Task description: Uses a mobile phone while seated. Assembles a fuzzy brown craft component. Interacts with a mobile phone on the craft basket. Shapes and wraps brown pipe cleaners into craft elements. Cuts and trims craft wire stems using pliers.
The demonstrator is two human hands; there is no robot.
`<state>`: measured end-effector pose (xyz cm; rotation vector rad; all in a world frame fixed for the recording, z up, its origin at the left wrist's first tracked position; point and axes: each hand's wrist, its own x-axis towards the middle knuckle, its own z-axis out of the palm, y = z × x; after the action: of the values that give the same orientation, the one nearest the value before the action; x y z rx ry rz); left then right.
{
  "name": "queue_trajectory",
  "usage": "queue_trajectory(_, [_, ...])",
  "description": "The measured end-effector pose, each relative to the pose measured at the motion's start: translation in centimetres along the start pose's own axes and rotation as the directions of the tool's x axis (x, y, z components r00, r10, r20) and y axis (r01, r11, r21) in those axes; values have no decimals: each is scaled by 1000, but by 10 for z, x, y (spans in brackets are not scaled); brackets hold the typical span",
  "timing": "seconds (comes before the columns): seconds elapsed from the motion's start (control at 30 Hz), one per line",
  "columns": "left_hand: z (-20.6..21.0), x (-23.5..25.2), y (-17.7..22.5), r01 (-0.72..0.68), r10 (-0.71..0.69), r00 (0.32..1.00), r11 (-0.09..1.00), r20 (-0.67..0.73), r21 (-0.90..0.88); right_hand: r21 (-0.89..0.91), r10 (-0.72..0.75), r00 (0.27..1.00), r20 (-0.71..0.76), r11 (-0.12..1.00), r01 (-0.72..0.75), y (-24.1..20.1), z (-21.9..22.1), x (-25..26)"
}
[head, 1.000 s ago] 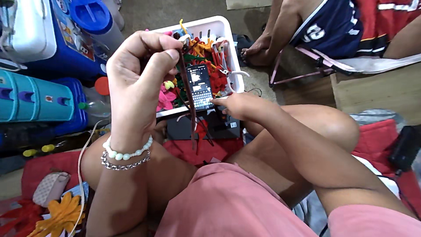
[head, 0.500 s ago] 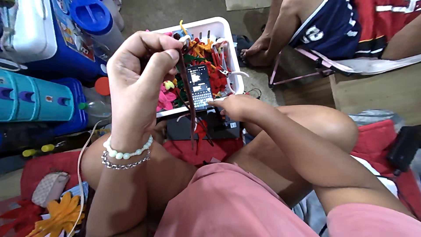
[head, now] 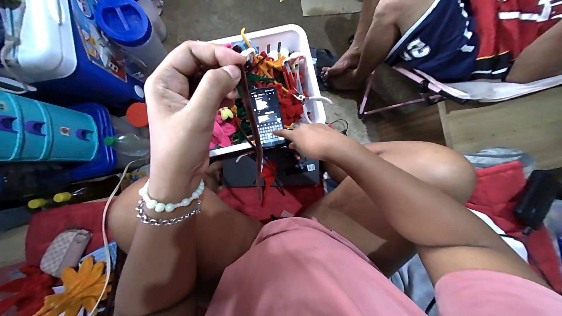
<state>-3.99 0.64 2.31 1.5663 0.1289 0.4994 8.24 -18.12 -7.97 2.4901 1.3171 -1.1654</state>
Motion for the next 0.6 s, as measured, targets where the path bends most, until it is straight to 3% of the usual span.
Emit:
queue_trajectory(0.4, [1,-1,2,4,-4,1000,1000,-10,1,-2,-107,991,-74,994,107,-15,4,4])
queue_trajectory(0.6, [-1,-1,2,-5,5,1000,1000,-1,5,9,-81,995,-60,997,82,-16,5,5])
